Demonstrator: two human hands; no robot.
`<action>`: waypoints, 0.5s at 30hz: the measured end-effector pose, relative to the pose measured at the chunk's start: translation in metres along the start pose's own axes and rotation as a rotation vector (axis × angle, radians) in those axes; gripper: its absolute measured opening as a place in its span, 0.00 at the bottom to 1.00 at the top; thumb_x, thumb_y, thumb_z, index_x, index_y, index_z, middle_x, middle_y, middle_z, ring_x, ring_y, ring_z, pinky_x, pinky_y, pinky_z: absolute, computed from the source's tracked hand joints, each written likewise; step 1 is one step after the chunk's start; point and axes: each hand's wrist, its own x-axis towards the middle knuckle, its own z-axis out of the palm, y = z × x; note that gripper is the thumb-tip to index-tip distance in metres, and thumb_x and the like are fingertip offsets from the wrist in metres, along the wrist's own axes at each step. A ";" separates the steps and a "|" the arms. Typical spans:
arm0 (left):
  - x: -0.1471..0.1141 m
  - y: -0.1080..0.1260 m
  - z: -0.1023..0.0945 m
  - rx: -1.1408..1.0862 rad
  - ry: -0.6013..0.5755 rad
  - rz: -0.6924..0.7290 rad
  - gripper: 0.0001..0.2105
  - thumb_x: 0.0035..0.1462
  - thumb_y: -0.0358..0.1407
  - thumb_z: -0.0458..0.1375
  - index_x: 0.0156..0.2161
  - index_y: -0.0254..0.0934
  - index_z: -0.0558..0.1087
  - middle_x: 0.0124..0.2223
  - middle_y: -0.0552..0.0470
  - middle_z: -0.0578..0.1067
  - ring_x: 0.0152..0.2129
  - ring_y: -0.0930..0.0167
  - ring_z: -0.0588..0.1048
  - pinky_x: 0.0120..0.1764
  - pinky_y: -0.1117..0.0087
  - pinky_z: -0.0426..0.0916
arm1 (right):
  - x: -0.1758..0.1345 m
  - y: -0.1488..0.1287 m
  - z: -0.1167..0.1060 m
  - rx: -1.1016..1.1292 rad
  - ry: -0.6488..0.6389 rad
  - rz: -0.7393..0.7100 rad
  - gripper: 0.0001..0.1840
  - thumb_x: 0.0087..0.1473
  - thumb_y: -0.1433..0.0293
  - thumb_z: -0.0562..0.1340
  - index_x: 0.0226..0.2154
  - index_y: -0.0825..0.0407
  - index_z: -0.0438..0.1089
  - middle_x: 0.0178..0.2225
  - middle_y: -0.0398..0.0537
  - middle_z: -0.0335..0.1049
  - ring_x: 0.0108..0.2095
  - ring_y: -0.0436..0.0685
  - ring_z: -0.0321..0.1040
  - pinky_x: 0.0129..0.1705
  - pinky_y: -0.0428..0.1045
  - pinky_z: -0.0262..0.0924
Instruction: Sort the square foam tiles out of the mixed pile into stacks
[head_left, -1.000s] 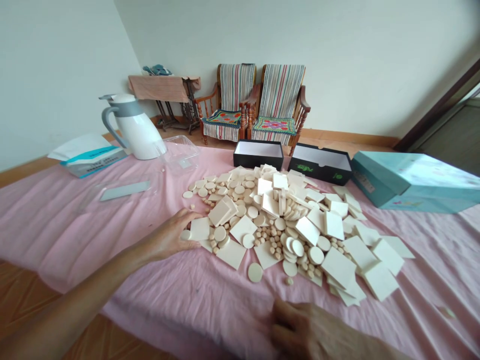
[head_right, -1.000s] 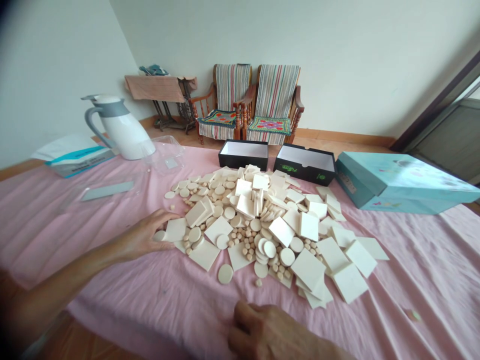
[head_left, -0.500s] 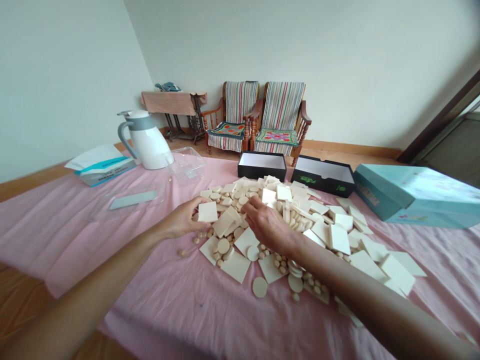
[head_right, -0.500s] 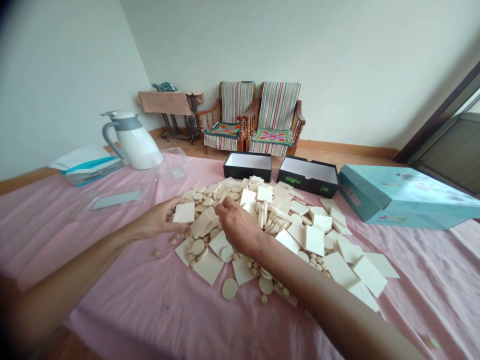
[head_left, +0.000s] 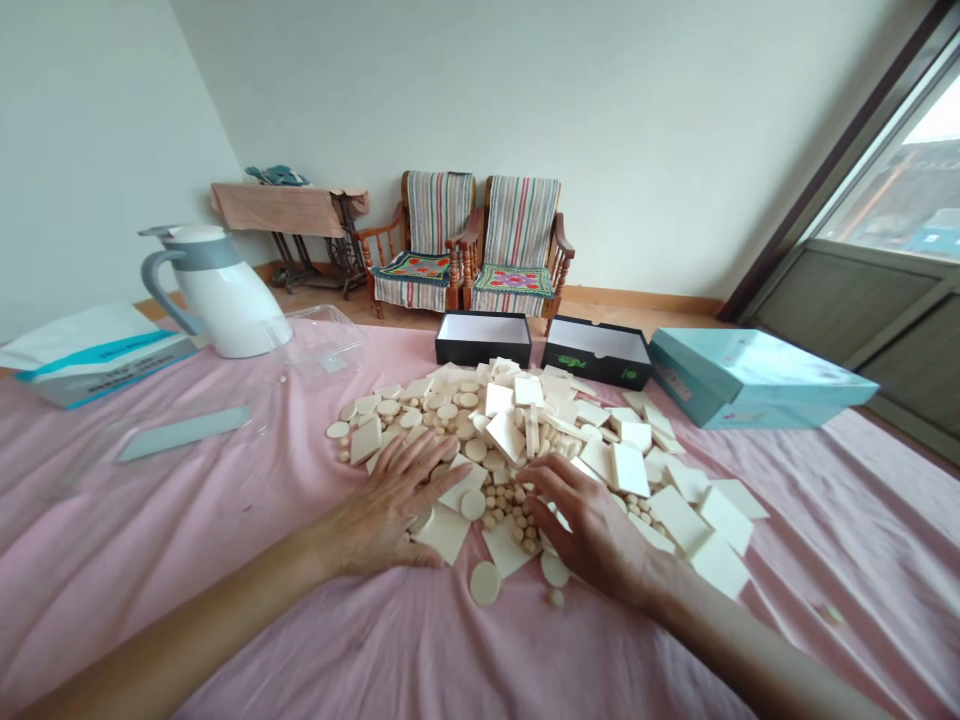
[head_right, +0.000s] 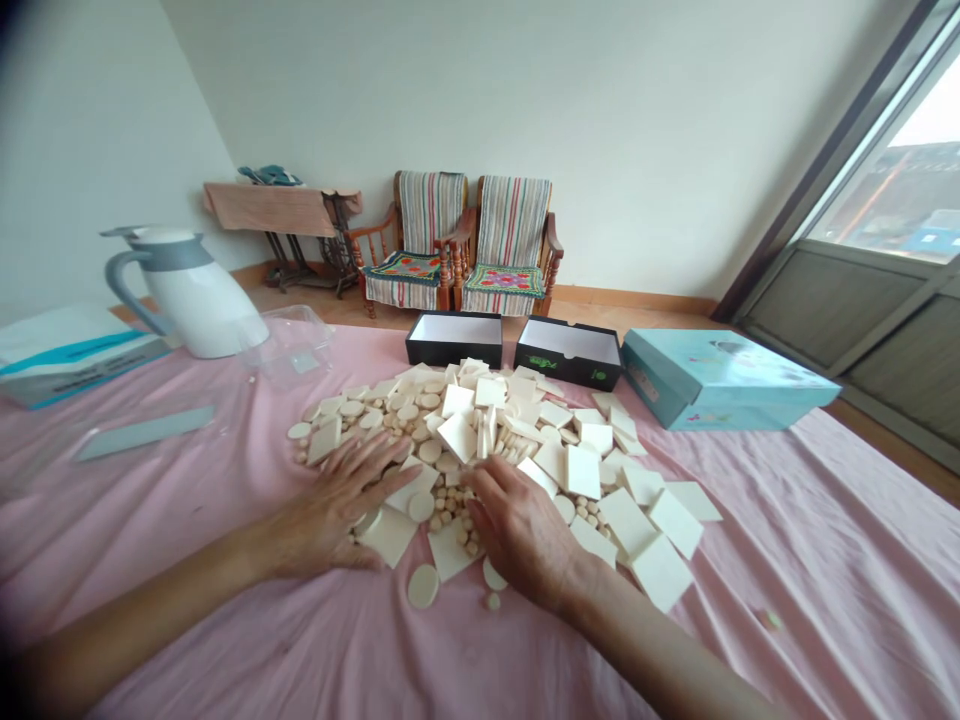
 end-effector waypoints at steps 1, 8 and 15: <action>0.002 -0.003 0.001 0.031 0.016 0.005 0.44 0.50 0.62 0.54 0.67 0.53 0.43 0.70 0.47 0.43 0.65 0.48 0.43 0.61 0.40 0.37 | -0.005 0.004 -0.002 -0.015 0.019 0.017 0.13 0.60 0.75 0.52 0.45 0.51 0.65 0.42 0.52 0.67 0.40 0.54 0.68 0.42 0.50 0.67; 0.001 -0.034 0.000 0.164 0.240 0.062 0.31 0.57 0.57 0.51 0.63 0.47 0.60 0.66 0.47 0.58 0.62 0.54 0.55 0.62 0.48 0.49 | -0.061 0.064 -0.037 -0.265 0.271 0.223 0.11 0.61 0.66 0.54 0.46 0.50 0.65 0.44 0.53 0.68 0.41 0.58 0.69 0.41 0.53 0.65; 0.035 -0.022 -0.016 0.188 0.546 -0.130 0.18 0.66 0.37 0.47 0.58 0.34 0.63 0.61 0.41 0.64 0.60 0.60 0.60 0.61 0.54 0.56 | -0.100 0.094 -0.052 -0.424 0.180 0.311 0.24 0.57 0.56 0.58 0.52 0.50 0.61 0.49 0.56 0.69 0.49 0.66 0.66 0.48 0.61 0.60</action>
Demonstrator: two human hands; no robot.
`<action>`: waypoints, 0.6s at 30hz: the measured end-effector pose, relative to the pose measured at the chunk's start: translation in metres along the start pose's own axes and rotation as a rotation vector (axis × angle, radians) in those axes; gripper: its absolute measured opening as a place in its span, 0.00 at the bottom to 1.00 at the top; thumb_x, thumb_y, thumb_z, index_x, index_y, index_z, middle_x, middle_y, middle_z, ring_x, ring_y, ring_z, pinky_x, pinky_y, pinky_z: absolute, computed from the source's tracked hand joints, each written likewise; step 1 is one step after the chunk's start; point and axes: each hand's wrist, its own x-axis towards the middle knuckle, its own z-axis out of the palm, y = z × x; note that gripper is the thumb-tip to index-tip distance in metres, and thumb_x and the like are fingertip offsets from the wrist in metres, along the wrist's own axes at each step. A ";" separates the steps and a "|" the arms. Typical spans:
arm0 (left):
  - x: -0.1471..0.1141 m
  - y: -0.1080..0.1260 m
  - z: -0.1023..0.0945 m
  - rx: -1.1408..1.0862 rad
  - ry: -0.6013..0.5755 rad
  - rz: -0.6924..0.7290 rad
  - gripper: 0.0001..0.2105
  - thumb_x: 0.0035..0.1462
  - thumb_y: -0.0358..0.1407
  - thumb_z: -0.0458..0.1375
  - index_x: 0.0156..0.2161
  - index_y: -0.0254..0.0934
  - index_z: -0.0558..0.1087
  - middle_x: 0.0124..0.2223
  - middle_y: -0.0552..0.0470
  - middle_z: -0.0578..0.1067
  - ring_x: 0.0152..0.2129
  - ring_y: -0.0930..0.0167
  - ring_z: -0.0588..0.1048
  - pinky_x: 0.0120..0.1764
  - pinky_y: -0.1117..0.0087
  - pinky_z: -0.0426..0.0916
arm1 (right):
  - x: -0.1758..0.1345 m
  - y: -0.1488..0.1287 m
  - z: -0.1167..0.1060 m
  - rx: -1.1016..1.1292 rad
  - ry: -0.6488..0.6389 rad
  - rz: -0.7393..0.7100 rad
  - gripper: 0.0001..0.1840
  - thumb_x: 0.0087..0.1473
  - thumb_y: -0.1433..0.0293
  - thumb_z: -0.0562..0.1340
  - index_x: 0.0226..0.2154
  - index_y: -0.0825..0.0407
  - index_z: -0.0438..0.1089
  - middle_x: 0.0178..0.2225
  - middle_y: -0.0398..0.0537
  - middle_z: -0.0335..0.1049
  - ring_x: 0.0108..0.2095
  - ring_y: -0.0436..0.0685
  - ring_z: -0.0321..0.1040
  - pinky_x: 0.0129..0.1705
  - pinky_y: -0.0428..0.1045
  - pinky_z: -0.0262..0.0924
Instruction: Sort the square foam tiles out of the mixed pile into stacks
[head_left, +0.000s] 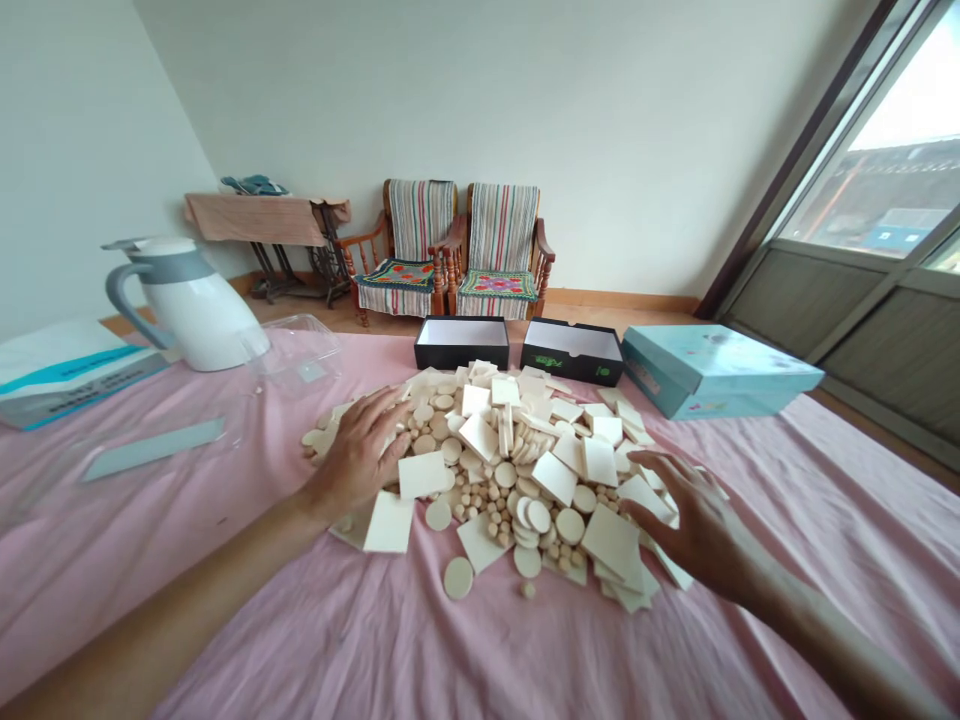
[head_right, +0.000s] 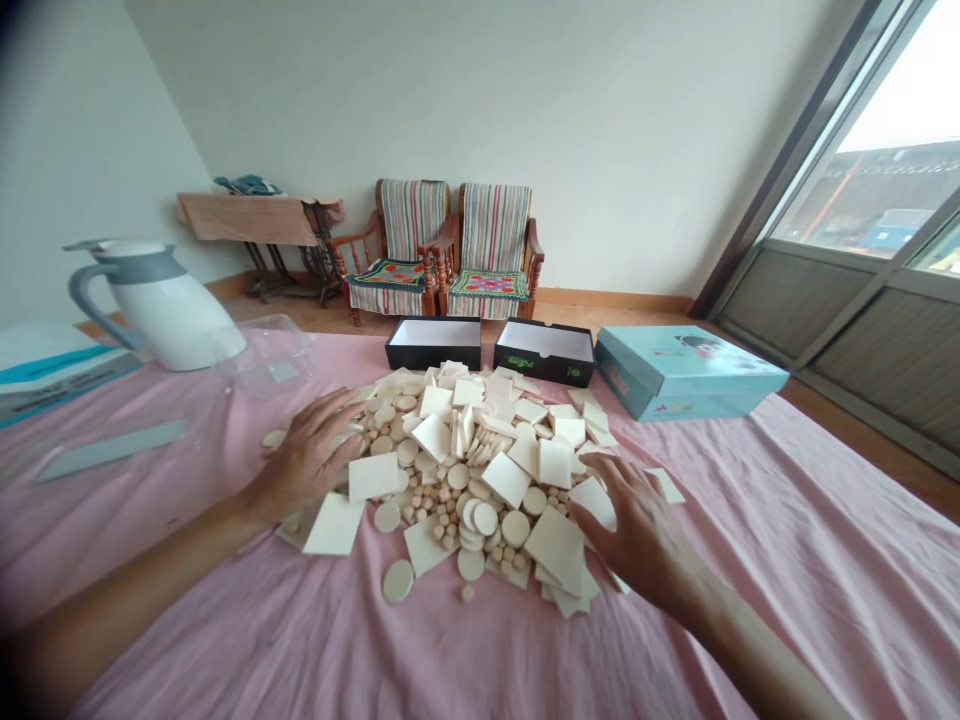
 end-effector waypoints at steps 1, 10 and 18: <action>0.008 0.013 0.000 -0.028 0.022 0.042 0.18 0.65 0.35 0.47 0.59 0.35 0.62 0.61 0.42 0.64 0.60 0.61 0.59 0.62 0.55 0.55 | 0.000 -0.002 0.000 -0.011 -0.037 0.002 0.28 0.56 0.55 0.58 0.55 0.50 0.59 0.52 0.57 0.68 0.51 0.68 0.65 0.50 0.62 0.58; 0.046 0.094 0.032 -0.041 -0.219 0.311 0.24 0.59 0.40 0.56 0.60 0.41 0.61 0.62 0.44 0.63 0.62 0.55 0.54 0.61 0.45 0.46 | 0.049 -0.047 0.025 0.118 -0.344 0.058 0.52 0.47 0.53 0.63 0.67 0.53 0.41 0.63 0.62 0.53 0.61 0.71 0.52 0.57 0.64 0.51; 0.042 0.032 0.030 0.101 -0.116 0.045 0.14 0.58 0.32 0.52 0.50 0.36 0.68 0.57 0.41 0.67 0.57 0.56 0.62 0.56 0.52 0.60 | 0.098 -0.085 0.049 0.292 -0.384 0.025 0.54 0.42 0.63 0.65 0.67 0.57 0.42 0.58 0.64 0.59 0.58 0.68 0.57 0.56 0.60 0.54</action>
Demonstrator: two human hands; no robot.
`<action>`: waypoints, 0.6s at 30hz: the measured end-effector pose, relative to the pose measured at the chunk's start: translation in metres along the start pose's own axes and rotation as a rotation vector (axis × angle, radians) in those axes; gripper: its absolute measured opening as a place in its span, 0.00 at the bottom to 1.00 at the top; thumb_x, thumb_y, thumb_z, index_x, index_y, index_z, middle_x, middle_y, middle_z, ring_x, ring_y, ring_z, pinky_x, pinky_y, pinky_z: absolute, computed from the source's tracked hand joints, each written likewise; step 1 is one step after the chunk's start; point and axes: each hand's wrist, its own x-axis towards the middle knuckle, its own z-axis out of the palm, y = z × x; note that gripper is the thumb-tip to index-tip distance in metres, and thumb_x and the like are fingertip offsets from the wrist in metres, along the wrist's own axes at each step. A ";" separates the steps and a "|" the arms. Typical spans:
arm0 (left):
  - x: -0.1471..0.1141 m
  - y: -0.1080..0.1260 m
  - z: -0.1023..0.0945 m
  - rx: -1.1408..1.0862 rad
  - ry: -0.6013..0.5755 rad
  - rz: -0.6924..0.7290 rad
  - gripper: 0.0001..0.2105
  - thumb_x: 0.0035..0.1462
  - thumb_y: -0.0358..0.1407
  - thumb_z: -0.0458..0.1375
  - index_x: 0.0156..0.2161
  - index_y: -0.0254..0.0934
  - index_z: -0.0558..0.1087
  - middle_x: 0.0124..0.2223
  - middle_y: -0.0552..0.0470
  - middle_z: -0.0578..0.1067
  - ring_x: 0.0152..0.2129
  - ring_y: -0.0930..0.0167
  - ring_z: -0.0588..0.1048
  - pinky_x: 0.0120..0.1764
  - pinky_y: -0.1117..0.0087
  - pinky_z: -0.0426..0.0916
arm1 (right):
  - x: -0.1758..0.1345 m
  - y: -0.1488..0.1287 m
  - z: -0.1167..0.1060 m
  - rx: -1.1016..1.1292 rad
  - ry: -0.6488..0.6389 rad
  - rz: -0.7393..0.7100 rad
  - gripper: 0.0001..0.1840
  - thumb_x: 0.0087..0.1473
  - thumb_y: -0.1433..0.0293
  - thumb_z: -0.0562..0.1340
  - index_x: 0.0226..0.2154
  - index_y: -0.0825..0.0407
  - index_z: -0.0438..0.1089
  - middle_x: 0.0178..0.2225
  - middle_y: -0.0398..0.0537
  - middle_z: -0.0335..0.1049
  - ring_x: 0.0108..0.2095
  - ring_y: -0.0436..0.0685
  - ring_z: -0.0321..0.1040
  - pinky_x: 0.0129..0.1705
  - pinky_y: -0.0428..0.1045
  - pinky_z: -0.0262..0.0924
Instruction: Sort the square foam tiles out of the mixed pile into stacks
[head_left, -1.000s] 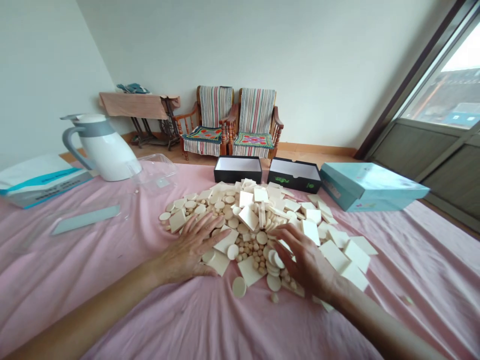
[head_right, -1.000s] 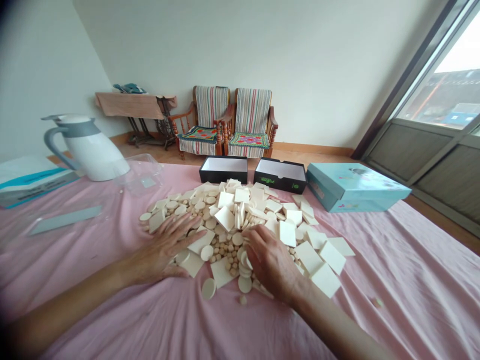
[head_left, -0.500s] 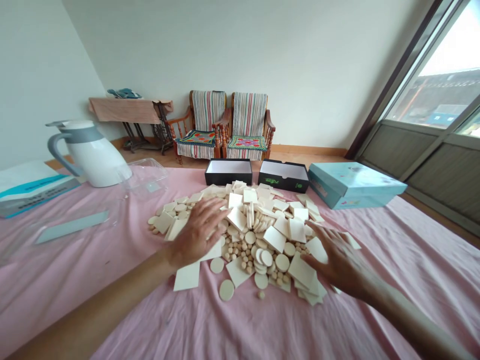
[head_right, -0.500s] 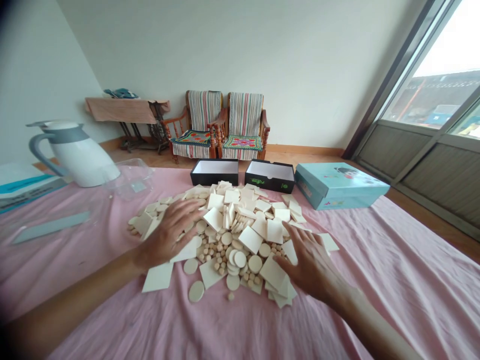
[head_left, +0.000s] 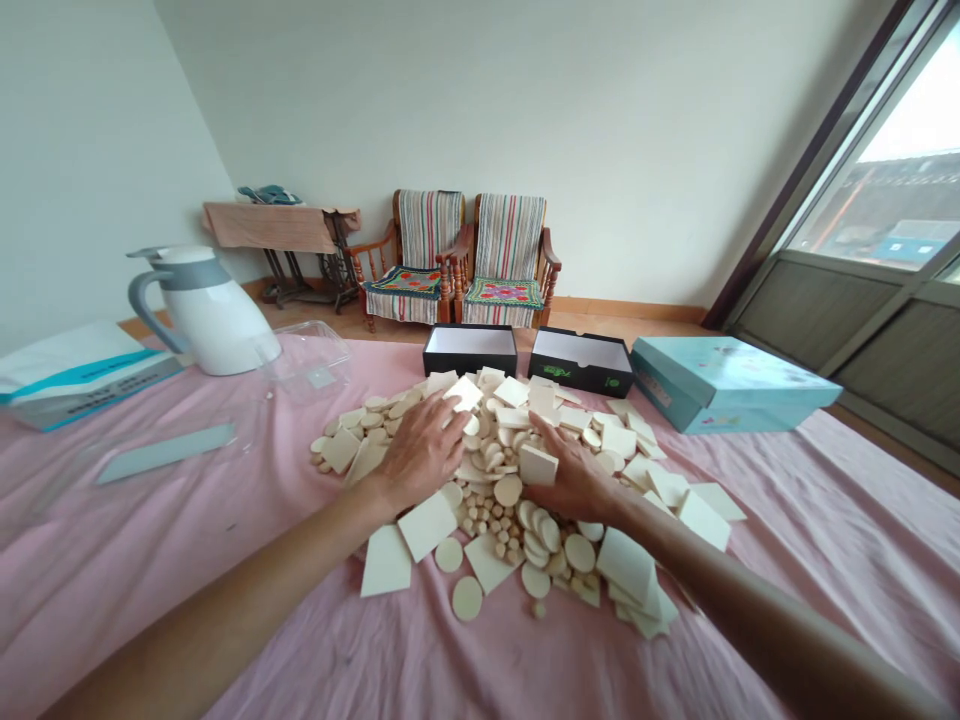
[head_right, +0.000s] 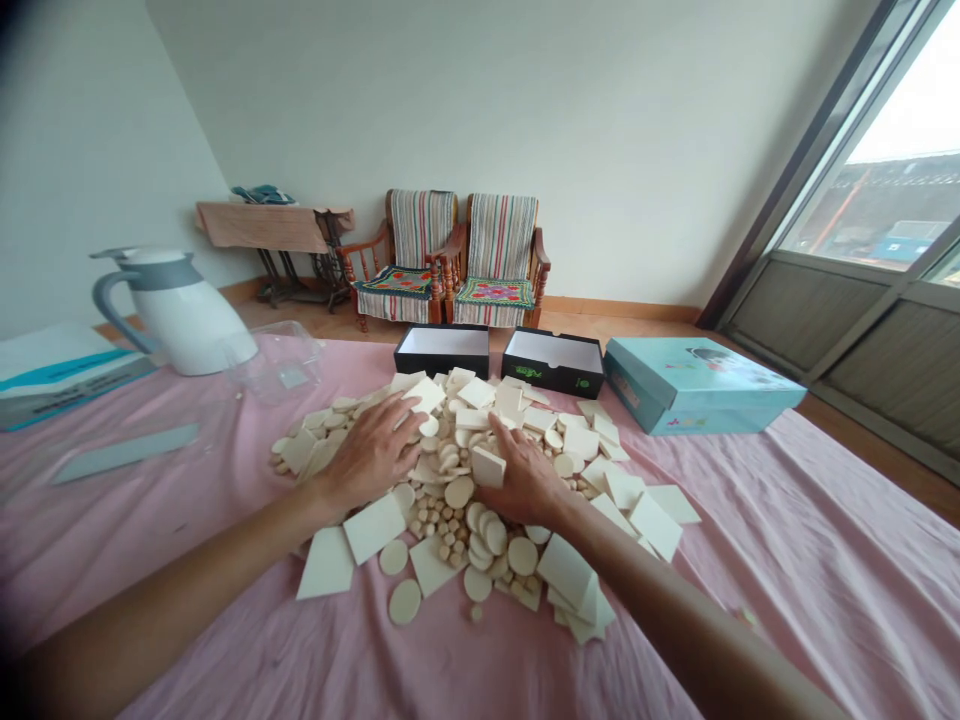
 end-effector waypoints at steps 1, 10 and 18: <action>-0.004 -0.010 0.000 0.002 0.013 -0.043 0.14 0.58 0.32 0.52 0.50 0.36 0.67 0.57 0.41 0.66 0.56 0.57 0.63 0.55 0.54 0.62 | 0.006 -0.004 0.003 0.012 0.002 -0.008 0.53 0.42 0.63 0.65 0.67 0.56 0.42 0.58 0.63 0.60 0.57 0.69 0.59 0.55 0.60 0.55; -0.048 -0.066 -0.015 -0.062 -0.017 -0.280 0.09 0.59 0.33 0.48 0.39 0.38 0.71 0.46 0.47 0.75 0.44 0.63 0.73 0.47 0.61 0.68 | 0.041 -0.033 0.021 0.105 0.040 0.034 0.48 0.43 0.67 0.63 0.65 0.55 0.46 0.57 0.61 0.61 0.55 0.67 0.61 0.52 0.57 0.58; -0.061 -0.078 -0.009 -0.174 0.031 -0.346 0.09 0.59 0.35 0.49 0.40 0.39 0.71 0.44 0.49 0.76 0.42 0.66 0.74 0.45 0.66 0.68 | 0.061 -0.083 0.033 0.166 0.021 -0.070 0.48 0.46 0.63 0.63 0.64 0.56 0.43 0.57 0.63 0.60 0.55 0.66 0.60 0.54 0.58 0.57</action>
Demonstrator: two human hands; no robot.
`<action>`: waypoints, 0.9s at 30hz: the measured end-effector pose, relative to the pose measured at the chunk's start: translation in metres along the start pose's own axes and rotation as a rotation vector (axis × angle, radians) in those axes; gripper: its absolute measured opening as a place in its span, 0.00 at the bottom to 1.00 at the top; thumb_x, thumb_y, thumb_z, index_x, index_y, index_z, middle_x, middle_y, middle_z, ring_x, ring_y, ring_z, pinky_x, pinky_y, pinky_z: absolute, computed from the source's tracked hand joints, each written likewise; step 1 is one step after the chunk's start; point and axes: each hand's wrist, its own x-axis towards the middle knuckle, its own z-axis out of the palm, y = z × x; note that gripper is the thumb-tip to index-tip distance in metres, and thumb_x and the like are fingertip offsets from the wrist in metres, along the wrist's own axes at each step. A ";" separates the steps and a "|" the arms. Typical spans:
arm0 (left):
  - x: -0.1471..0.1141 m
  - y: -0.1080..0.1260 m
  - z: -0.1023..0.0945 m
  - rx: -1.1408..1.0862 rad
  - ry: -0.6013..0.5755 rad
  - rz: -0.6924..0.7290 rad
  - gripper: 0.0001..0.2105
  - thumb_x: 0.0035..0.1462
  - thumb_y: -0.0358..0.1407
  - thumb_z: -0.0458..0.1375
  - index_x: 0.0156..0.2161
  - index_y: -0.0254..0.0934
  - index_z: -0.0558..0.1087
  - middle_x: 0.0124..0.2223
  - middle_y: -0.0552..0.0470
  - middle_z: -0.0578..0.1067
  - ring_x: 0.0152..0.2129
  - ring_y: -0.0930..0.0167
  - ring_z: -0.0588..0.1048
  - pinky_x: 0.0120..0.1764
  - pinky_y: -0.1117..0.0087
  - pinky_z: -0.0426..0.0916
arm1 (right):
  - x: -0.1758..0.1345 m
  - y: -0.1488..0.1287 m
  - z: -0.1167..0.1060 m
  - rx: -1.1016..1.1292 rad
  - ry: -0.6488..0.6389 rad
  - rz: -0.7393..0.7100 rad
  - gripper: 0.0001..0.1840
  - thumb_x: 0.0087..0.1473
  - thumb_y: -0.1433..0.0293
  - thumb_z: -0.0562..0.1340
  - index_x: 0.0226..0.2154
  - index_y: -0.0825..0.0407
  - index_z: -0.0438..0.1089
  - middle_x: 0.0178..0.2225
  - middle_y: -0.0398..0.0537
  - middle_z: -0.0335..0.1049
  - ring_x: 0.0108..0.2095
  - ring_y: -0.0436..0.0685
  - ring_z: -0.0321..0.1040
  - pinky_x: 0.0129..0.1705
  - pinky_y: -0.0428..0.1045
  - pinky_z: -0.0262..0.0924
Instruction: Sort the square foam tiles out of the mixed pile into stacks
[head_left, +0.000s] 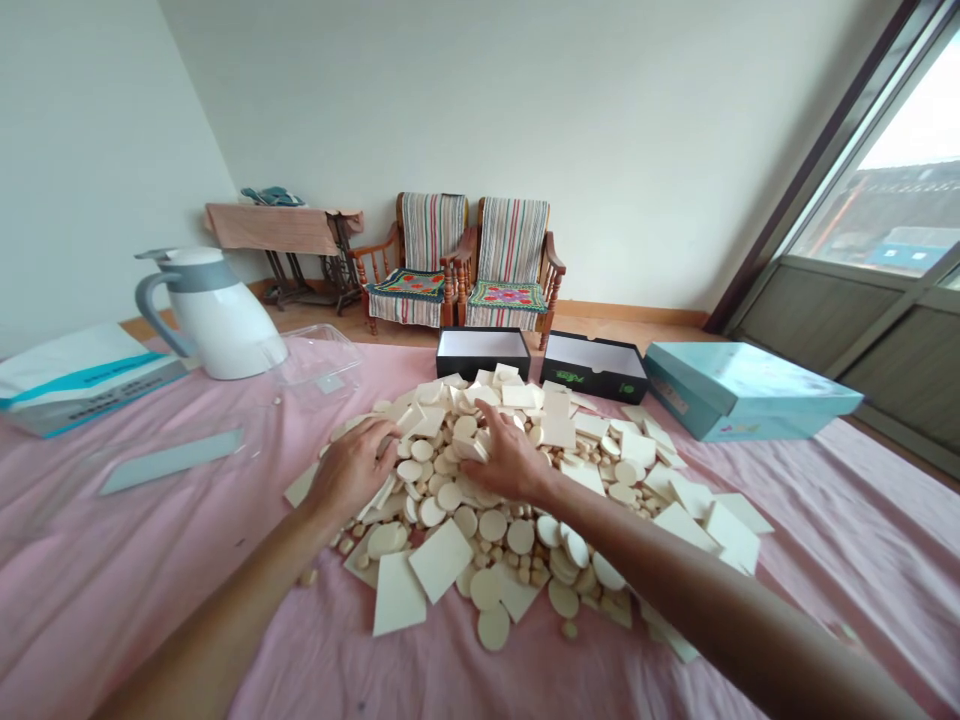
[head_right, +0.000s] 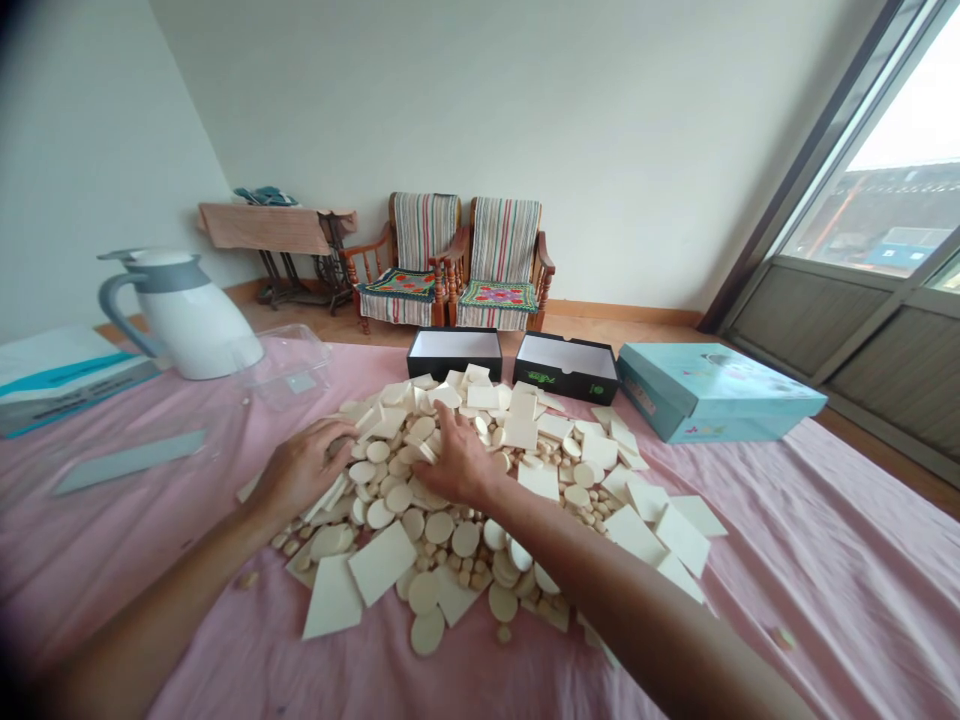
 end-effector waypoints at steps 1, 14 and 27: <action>0.000 -0.001 0.000 -0.009 0.002 0.002 0.09 0.59 0.35 0.48 0.40 0.39 0.71 0.44 0.49 0.76 0.42 0.66 0.74 0.45 0.66 0.68 | 0.003 -0.007 0.003 -0.010 -0.035 -0.041 0.47 0.46 0.62 0.63 0.64 0.55 0.43 0.57 0.63 0.59 0.55 0.66 0.61 0.53 0.58 0.57; -0.007 -0.001 0.003 -0.024 0.104 -0.051 0.10 0.58 0.34 0.49 0.40 0.37 0.71 0.43 0.49 0.77 0.42 0.66 0.75 0.46 0.66 0.68 | 0.017 -0.006 -0.033 -0.478 -0.435 -0.154 0.21 0.40 0.68 0.65 0.41 0.51 0.71 0.42 0.54 0.72 0.41 0.65 0.71 0.39 0.54 0.65; -0.006 0.006 0.003 -0.004 0.234 0.030 0.11 0.59 0.34 0.50 0.45 0.36 0.71 0.45 0.45 0.76 0.46 0.63 0.73 0.52 0.59 0.67 | -0.072 0.087 -0.111 -0.247 -0.068 -0.119 0.18 0.53 0.68 0.57 0.47 0.48 0.71 0.48 0.51 0.72 0.50 0.60 0.68 0.54 0.57 0.60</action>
